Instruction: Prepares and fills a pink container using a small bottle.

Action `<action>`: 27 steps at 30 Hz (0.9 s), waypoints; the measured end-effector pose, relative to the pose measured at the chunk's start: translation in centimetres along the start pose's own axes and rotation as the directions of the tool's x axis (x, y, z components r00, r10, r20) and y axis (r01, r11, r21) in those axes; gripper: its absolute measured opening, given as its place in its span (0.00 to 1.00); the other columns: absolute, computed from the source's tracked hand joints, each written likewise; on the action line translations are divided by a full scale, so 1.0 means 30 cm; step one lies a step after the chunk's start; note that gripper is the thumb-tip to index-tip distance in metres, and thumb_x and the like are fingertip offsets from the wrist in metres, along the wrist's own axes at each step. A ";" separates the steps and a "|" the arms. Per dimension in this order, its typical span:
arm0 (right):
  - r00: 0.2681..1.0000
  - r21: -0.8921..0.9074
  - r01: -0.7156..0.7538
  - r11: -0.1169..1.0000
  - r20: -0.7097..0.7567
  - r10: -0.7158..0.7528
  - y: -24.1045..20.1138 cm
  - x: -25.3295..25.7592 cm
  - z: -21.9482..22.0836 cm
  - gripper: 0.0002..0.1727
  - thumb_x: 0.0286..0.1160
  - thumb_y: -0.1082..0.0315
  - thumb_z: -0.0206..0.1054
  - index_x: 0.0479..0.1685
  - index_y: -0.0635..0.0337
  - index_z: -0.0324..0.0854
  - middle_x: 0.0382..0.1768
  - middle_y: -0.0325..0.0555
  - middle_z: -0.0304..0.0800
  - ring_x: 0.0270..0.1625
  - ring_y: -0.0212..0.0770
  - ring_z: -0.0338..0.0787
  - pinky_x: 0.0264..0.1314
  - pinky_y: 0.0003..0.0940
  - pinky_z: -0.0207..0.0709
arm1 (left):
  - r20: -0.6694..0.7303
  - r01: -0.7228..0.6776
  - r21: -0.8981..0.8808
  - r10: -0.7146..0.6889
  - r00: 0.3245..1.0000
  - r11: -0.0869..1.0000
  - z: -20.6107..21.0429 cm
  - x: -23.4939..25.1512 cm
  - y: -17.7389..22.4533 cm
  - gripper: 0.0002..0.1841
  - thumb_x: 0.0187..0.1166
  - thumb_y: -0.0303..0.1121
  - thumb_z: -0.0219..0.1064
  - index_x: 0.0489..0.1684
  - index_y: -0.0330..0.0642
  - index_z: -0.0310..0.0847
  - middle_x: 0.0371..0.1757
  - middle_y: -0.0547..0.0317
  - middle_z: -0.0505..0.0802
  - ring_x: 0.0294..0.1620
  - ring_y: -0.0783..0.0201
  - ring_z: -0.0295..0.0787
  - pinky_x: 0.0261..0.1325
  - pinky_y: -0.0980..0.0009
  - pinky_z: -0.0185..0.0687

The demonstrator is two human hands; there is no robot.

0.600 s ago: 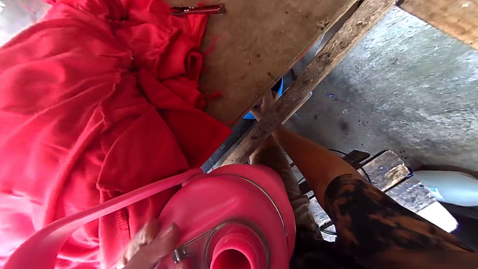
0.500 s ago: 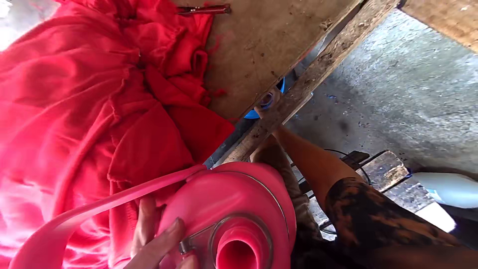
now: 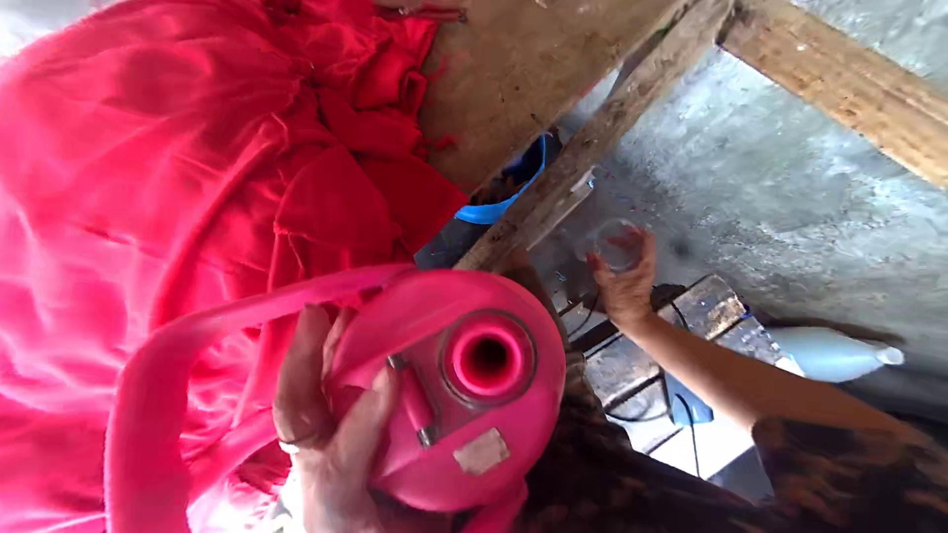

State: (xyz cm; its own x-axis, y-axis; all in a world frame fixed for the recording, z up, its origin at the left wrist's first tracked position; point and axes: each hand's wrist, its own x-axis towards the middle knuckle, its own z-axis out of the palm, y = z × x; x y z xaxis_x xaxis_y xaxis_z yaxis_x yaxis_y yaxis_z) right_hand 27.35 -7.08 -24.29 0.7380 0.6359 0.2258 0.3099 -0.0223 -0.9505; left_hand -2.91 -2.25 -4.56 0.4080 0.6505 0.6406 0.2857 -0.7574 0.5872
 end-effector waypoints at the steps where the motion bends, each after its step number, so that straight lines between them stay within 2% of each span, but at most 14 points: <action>1: 0.999 -0.005 0.043 0.999 -0.006 -0.043 -0.038 0.011 -0.009 0.47 0.59 0.60 0.83 0.76 0.79 0.64 0.62 0.60 0.86 0.63 0.36 0.87 0.70 0.31 0.80 | 0.023 -0.029 0.002 0.029 0.999 1.000 -0.010 -0.012 -0.014 0.35 0.75 0.65 0.65 0.80 0.60 0.75 0.90 0.63 0.69 0.92 0.54 0.59 0.93 0.52 0.56; 3: 0.993 0.038 0.117 0.992 0.007 -0.118 -0.114 0.032 -0.012 0.45 0.60 0.61 0.81 0.75 0.80 0.64 0.60 0.61 0.86 0.62 0.37 0.87 0.68 0.30 0.80 | 0.073 -0.027 -0.030 0.029 0.997 0.999 -0.042 -0.054 -0.048 0.47 0.68 0.73 0.64 0.86 0.54 0.68 0.91 0.58 0.67 0.93 0.53 0.58 0.93 0.51 0.55; 5: 0.983 0.144 0.169 0.975 0.046 -0.177 -0.208 0.043 0.015 0.42 0.63 0.63 0.80 0.74 0.79 0.65 0.57 0.55 0.86 0.60 0.33 0.87 0.66 0.27 0.81 | 0.085 -0.027 -0.055 0.031 0.996 0.998 -0.049 -0.059 -0.042 0.55 0.60 0.78 0.67 0.87 0.49 0.67 0.91 0.58 0.67 0.93 0.55 0.57 0.94 0.54 0.54; 6: 0.975 0.216 0.192 0.957 0.067 -0.211 -0.250 0.033 0.037 0.40 0.64 0.63 0.79 0.73 0.78 0.65 0.56 0.50 0.86 0.59 0.31 0.87 0.65 0.26 0.82 | 0.060 -0.049 -0.063 0.053 0.997 0.997 -0.042 -0.053 -0.028 0.53 0.62 0.75 0.68 0.85 0.46 0.69 0.90 0.57 0.69 0.92 0.55 0.58 0.93 0.55 0.55; 8: 0.968 0.351 0.185 0.918 0.094 -0.231 -0.314 -0.001 0.090 0.39 0.65 0.63 0.79 0.73 0.75 0.64 0.57 0.46 0.86 0.60 0.31 0.87 0.65 0.28 0.83 | -0.032 -0.096 -0.012 0.095 0.995 0.995 -0.025 -0.047 -0.009 0.34 0.79 0.58 0.65 0.78 0.44 0.76 0.84 0.54 0.77 0.88 0.56 0.66 0.90 0.58 0.63; 9: 0.974 0.400 0.147 0.905 0.103 -0.204 -0.341 -0.016 0.117 0.39 0.67 0.63 0.78 0.74 0.73 0.63 0.57 0.44 0.86 0.61 0.31 0.87 0.64 0.29 0.83 | -0.055 -0.097 0.021 0.098 0.994 0.995 -0.020 -0.048 0.005 0.28 0.83 0.52 0.63 0.77 0.45 0.77 0.83 0.54 0.78 0.88 0.57 0.68 0.89 0.59 0.64; 10: 0.980 0.443 0.090 0.892 0.120 -0.158 -0.365 -0.031 0.140 0.39 0.69 0.64 0.77 0.76 0.71 0.62 0.57 0.43 0.85 0.61 0.32 0.87 0.64 0.31 0.83 | -0.066 -0.085 0.042 0.087 0.994 0.996 -0.020 -0.057 0.020 0.26 0.84 0.51 0.63 0.75 0.47 0.78 0.83 0.54 0.79 0.87 0.57 0.69 0.89 0.59 0.65; 12: 0.978 0.503 -0.009 0.864 0.185 -0.098 -0.430 -0.064 0.171 0.37 0.73 0.63 0.73 0.77 0.69 0.59 0.59 0.44 0.84 0.61 0.33 0.87 0.62 0.32 0.85 | -0.033 -0.059 0.056 0.061 0.998 0.997 -0.033 -0.081 0.038 0.33 0.78 0.62 0.63 0.74 0.50 0.77 0.85 0.57 0.76 0.88 0.59 0.67 0.88 0.62 0.64; 14: 0.951 0.558 -0.035 0.829 0.274 -0.144 -0.506 -0.082 0.178 0.36 0.77 0.63 0.70 0.78 0.72 0.56 0.62 0.48 0.84 0.63 0.35 0.88 0.66 0.33 0.85 | -0.016 -0.061 -0.025 0.061 0.998 0.998 -0.043 -0.091 0.042 0.49 0.59 0.75 0.70 0.77 0.50 0.76 0.86 0.58 0.73 0.89 0.59 0.64 0.89 0.62 0.62; 15: 0.936 0.589 -0.033 0.808 0.301 -0.181 -0.536 -0.088 0.178 0.36 0.78 0.65 0.70 0.77 0.73 0.55 0.63 0.50 0.83 0.65 0.37 0.89 0.67 0.34 0.86 | -0.026 -0.075 -0.053 0.073 0.997 0.996 -0.046 -0.093 0.041 0.51 0.56 0.76 0.72 0.77 0.48 0.76 0.85 0.59 0.73 0.89 0.60 0.63 0.89 0.62 0.62; 17: 0.909 0.597 -0.019 0.802 0.345 -0.235 -0.582 -0.097 0.177 0.34 0.80 0.64 0.69 0.76 0.72 0.56 0.64 0.47 0.83 0.63 0.33 0.89 0.66 0.30 0.86 | -0.074 -0.125 -0.088 0.119 0.990 0.988 -0.043 -0.095 0.032 0.50 0.59 0.76 0.70 0.77 0.48 0.77 0.83 0.60 0.75 0.87 0.59 0.66 0.88 0.60 0.64; 19: 0.894 0.588 -0.005 0.809 0.365 -0.260 -0.605 -0.111 0.176 0.33 0.79 0.63 0.70 0.75 0.72 0.59 0.61 0.45 0.82 0.61 0.28 0.88 0.64 0.26 0.86 | -0.147 -0.152 -0.114 0.135 0.980 0.982 -0.037 -0.105 0.042 0.45 0.61 0.76 0.67 0.73 0.52 0.81 0.79 0.62 0.78 0.84 0.58 0.69 0.86 0.59 0.65; 22: 0.883 0.600 0.021 0.800 0.364 -0.297 -0.627 -0.121 0.172 0.35 0.75 0.62 0.73 0.74 0.71 0.60 0.60 0.43 0.83 0.61 0.26 0.87 0.66 0.25 0.83 | -0.140 -0.166 -0.077 0.154 0.978 0.983 -0.067 -0.121 0.067 0.40 0.62 0.75 0.69 0.70 0.59 0.83 0.79 0.65 0.77 0.85 0.58 0.68 0.87 0.56 0.64; 27: 0.889 0.588 0.008 0.809 0.366 -0.275 -0.640 -0.156 0.177 0.36 0.76 0.62 0.72 0.76 0.74 0.59 0.61 0.44 0.82 0.61 0.23 0.86 0.64 0.21 0.83 | -0.122 -0.177 -0.062 0.169 0.978 0.982 -0.102 -0.107 0.099 0.40 0.59 0.74 0.71 0.65 0.54 0.86 0.76 0.59 0.80 0.81 0.53 0.72 0.85 0.51 0.67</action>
State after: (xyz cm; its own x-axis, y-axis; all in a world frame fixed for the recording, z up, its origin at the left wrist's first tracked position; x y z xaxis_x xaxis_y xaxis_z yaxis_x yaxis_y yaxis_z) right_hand 14.76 -5.52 -8.24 0.3514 0.8537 0.3843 -0.0958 0.4411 -0.8923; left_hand -6.02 -6.41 -3.34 0.3417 0.5153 0.7860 0.1544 -0.8557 0.4939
